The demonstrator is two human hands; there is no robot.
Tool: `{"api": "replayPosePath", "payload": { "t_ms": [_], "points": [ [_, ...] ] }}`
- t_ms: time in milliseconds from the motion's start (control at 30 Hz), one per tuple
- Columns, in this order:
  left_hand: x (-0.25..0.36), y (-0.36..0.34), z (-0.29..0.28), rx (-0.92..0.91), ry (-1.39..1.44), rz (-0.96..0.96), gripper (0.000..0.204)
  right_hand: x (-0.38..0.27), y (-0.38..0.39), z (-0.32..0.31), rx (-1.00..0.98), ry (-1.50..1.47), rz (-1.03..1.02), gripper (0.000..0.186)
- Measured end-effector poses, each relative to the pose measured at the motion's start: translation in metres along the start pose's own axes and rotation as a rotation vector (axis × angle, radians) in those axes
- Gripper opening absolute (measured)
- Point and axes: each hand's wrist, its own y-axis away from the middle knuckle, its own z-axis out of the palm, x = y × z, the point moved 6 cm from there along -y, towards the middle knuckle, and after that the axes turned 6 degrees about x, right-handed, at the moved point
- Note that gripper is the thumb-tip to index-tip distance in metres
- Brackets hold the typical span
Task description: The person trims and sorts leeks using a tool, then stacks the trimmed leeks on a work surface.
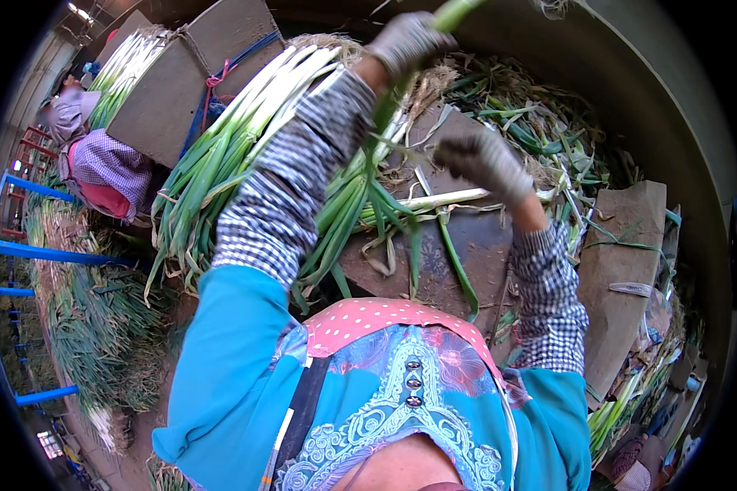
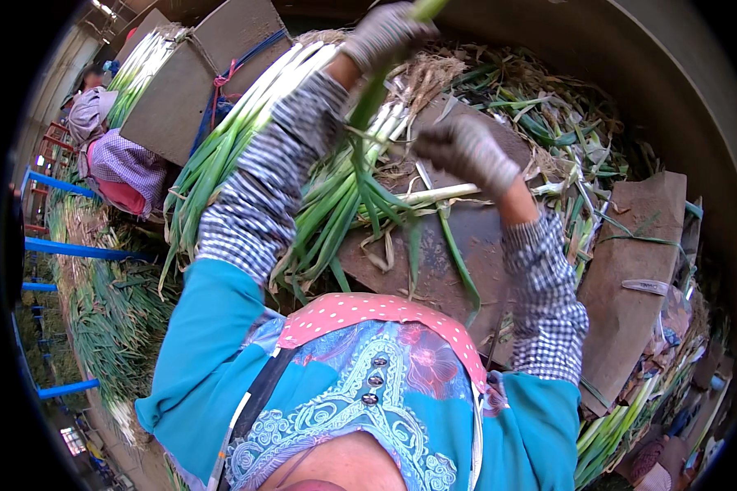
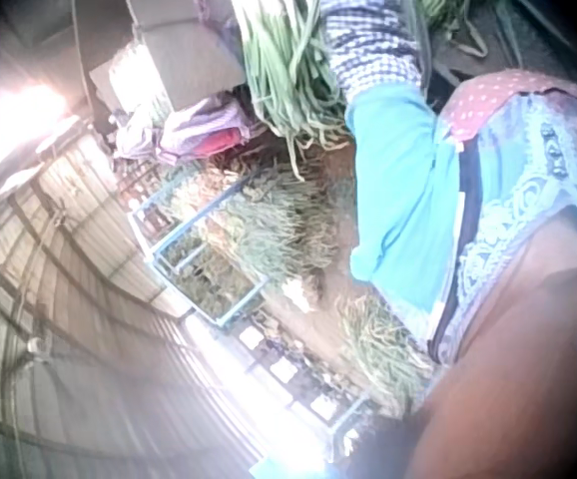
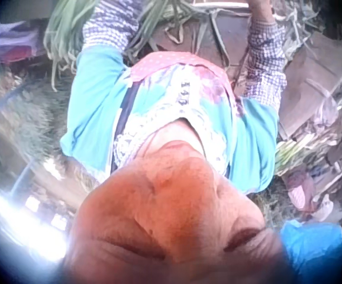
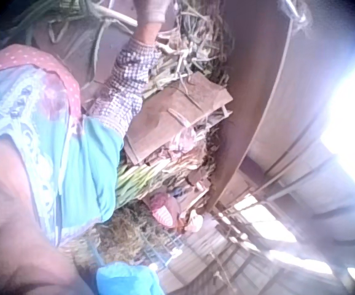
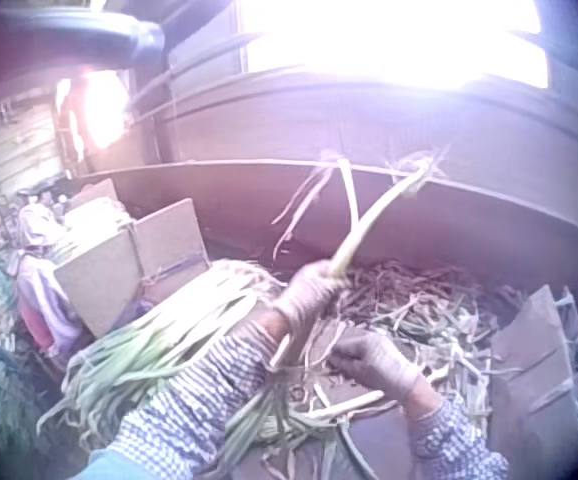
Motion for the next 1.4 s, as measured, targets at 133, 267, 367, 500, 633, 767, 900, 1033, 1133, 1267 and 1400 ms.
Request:
{"api": "replayPosePath", "payload": {
  "t_ms": [133,267,367,500,633,767,900,1033,1133,1267,1400],
  "points": [
    [0.077,-0.005,-0.093,0.002,-0.258,-0.019,0.017,0.060,0.023,0.043,-0.359,0.656,0.074,0.034],
    [0.095,0.019,-0.138,-0.202,-0.507,-0.017,0.041,0.121,-0.009,0.057,-0.133,-0.436,0.036,0.107],
    [0.042,0.101,-0.168,-0.261,-0.536,-0.359,0.058,0.039,-0.051,0.082,-0.124,-1.075,-0.105,0.110],
    [-0.040,0.236,-0.156,-0.288,-0.331,-0.655,0.060,0.031,-0.106,0.157,-0.230,-1.668,0.057,0.086],
    [-0.065,0.288,-0.191,-0.194,-0.490,-0.738,0.056,0.167,-0.152,0.133,0.433,-1.088,0.108,0.045],
    [-0.009,0.322,-0.264,-0.097,-0.771,-0.684,0.055,0.249,-0.165,0.023,0.590,-1.563,0.238,0.031],
    [0.039,0.292,-0.354,0.172,-0.685,-0.289,0.057,0.306,-0.115,-0.093,0.725,-1.523,0.203,0.020],
    [0.035,0.203,-0.424,0.325,-0.972,-0.292,0.055,0.341,-0.008,-0.117,1.031,-0.557,0.472,0.030],
    [-0.010,0.138,-0.394,0.200,-1.671,-0.131,0.063,0.331,0.053,-0.076,0.790,0.533,0.245,0.035],
    [-0.141,0.121,-0.218,-0.063,-1.085,0.006,0.079,0.280,0.146,0.056,0.565,0.481,0.440,0.064],
    [-0.230,0.134,-0.077,-0.126,-1.372,-0.248,0.113,0.230,0.164,0.119,0.360,0.664,0.501,0.097]
  ]
}}
